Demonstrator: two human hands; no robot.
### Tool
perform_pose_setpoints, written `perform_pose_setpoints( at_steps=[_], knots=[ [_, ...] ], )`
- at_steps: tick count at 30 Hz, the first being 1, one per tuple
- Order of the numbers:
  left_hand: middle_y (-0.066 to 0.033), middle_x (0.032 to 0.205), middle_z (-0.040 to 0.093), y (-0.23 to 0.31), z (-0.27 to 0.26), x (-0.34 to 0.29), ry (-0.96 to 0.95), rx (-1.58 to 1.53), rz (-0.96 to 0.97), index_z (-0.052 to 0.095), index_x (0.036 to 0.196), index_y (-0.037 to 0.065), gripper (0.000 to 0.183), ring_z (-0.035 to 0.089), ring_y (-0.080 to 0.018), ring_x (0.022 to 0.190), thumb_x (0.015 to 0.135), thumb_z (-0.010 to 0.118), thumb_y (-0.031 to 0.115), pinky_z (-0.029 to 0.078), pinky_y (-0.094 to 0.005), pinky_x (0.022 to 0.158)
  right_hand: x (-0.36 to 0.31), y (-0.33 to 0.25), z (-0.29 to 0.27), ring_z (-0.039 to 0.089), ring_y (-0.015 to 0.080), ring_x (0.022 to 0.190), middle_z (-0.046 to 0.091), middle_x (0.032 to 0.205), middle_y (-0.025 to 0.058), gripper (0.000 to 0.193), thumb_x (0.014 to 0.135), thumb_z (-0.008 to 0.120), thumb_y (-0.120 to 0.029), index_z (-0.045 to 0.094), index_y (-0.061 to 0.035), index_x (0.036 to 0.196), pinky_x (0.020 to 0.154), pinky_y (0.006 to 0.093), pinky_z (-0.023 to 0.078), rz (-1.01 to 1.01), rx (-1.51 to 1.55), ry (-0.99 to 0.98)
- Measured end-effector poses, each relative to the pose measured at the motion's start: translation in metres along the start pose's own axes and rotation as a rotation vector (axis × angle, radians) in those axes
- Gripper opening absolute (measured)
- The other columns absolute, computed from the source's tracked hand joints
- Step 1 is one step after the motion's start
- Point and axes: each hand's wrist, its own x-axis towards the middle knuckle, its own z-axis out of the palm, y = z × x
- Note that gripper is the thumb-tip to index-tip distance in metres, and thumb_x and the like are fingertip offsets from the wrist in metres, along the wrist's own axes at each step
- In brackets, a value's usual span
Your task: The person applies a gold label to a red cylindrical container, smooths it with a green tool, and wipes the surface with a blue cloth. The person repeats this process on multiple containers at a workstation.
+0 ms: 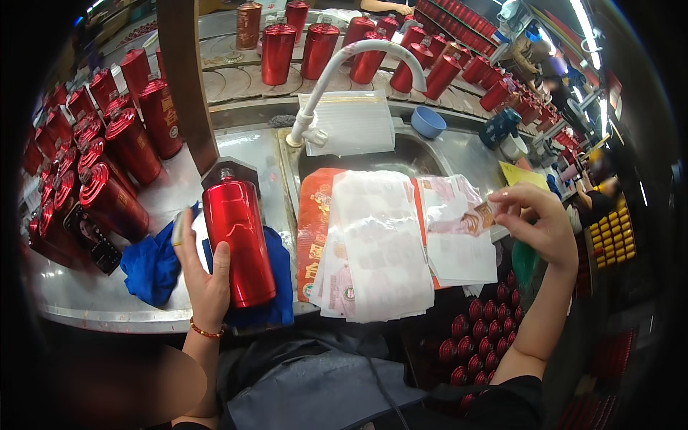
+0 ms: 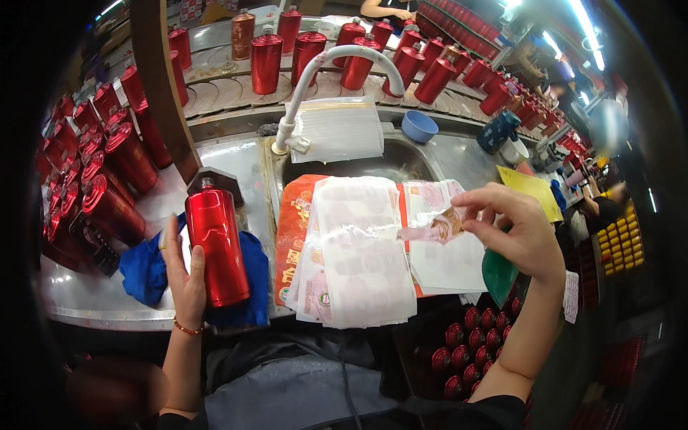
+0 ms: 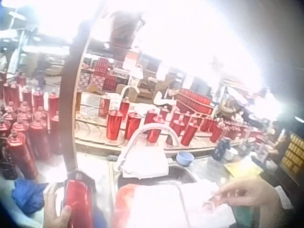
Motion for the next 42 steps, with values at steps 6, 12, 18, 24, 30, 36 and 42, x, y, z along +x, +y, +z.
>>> perform_pose_setpoints(
  at_steps=[6, 12, 18, 24, 30, 36, 42],
  knots=[
    [-0.0213, 0.153, 0.038, 0.02, 0.0, -0.004, -0.059, -0.045, 0.025, 0.031, 0.159, 0.001, 0.073, 0.039, -0.0329, 0.143, 0.102, 0.065, 0.031, 0.034, -0.0429, 0.118, -0.053, -0.013, 0.0, 0.058, 0.0069, 0.07, 0.068, 0.088, 0.004, 0.033, 0.084, 0.073, 0.004, 0.075, -0.0061, 0.115, 0.06, 0.0215, 0.043, -0.006, 0.04, -0.009],
    [-0.02, 0.151, 0.047, 0.046, -0.005, -0.01, 0.044, 0.088, 0.268, 0.043, 0.152, -0.001, 0.064, 0.047, -0.035, 0.138, 0.099, 0.066, 0.024, 0.031, -0.0437, 0.119, -0.098, -0.009, 0.006, 0.062, 0.0079, 0.072, 0.069, 0.088, 0.0031, 0.032, 0.084, 0.073, 0.003, 0.075, -0.0058, 0.115, 0.06, 0.0213, 0.044, 0.01, 0.096, 0.004],
    [-0.016, 0.142, 0.058, 0.179, 0.034, -0.014, -0.578, -0.179, 0.634, 0.068, 0.123, 0.006, 0.042, 0.051, -0.0373, 0.127, 0.085, 0.079, 0.02, 0.04, -0.0444, 0.11, -0.102, -0.023, 0.008, 0.066, 0.0095, 0.077, 0.07, 0.09, 0.0031, 0.031, 0.084, 0.072, 0.003, 0.075, -0.0063, 0.114, 0.061, 0.0217, 0.049, -0.05, 0.155, -0.068],
    [-0.0105, 0.139, 0.061, 0.2, 0.126, -0.041, -0.775, -0.448, 0.501, 0.074, 0.107, 0.013, 0.026, 0.05, -0.0344, 0.126, 0.083, 0.083, 0.022, 0.041, -0.0438, 0.109, -0.103, -0.028, 0.007, 0.066, 0.01, 0.077, 0.07, 0.09, 0.0024, 0.031, 0.084, 0.072, 0.002, 0.076, -0.0077, 0.113, 0.061, 0.0225, 0.049, -0.074, 0.09, -0.038],
    [-0.0111, 0.134, 0.064, 0.192, 0.148, -0.04, -0.824, -0.473, 0.461, 0.076, 0.095, 0.012, 0.01, 0.051, -0.0332, 0.121, 0.086, 0.078, 0.017, 0.041, -0.0408, 0.106, -0.124, -0.013, 0.002, 0.065, 0.0108, 0.075, 0.067, 0.088, 0.003, 0.029, 0.085, 0.071, 0.003, 0.075, -0.005, 0.112, 0.061, 0.0238, 0.048, -0.007, 0.072, 0.004],
    [-0.0117, 0.141, 0.06, 0.171, 0.128, -0.043, -0.754, -0.299, 0.476, 0.074, 0.103, 0.013, 0.019, 0.049, -0.0361, 0.125, 0.085, 0.078, 0.015, 0.039, -0.0436, 0.109, -0.17, 0.044, 0.02, 0.065, 0.0174, 0.076, 0.066, 0.087, 0.0073, 0.019, 0.087, 0.07, -0.004, 0.075, -0.0058, 0.105, 0.069, 0.0296, 0.052, 0.247, -0.025, -0.152],
    [-0.0139, 0.141, 0.06, 0.168, 0.082, -0.042, -0.655, -0.23, 0.474, 0.075, 0.106, 0.013, 0.026, 0.048, -0.036, 0.128, 0.081, 0.082, 0.014, 0.038, -0.045, 0.109, -0.189, 0.134, 0.11, 0.072, 0.03, 0.088, 0.075, 0.094, 0.0148, 0.027, 0.085, 0.064, -0.014, 0.077, -0.0042, 0.107, 0.082, 0.0379, 0.057, 0.466, -0.055, -0.523]
  ],
)
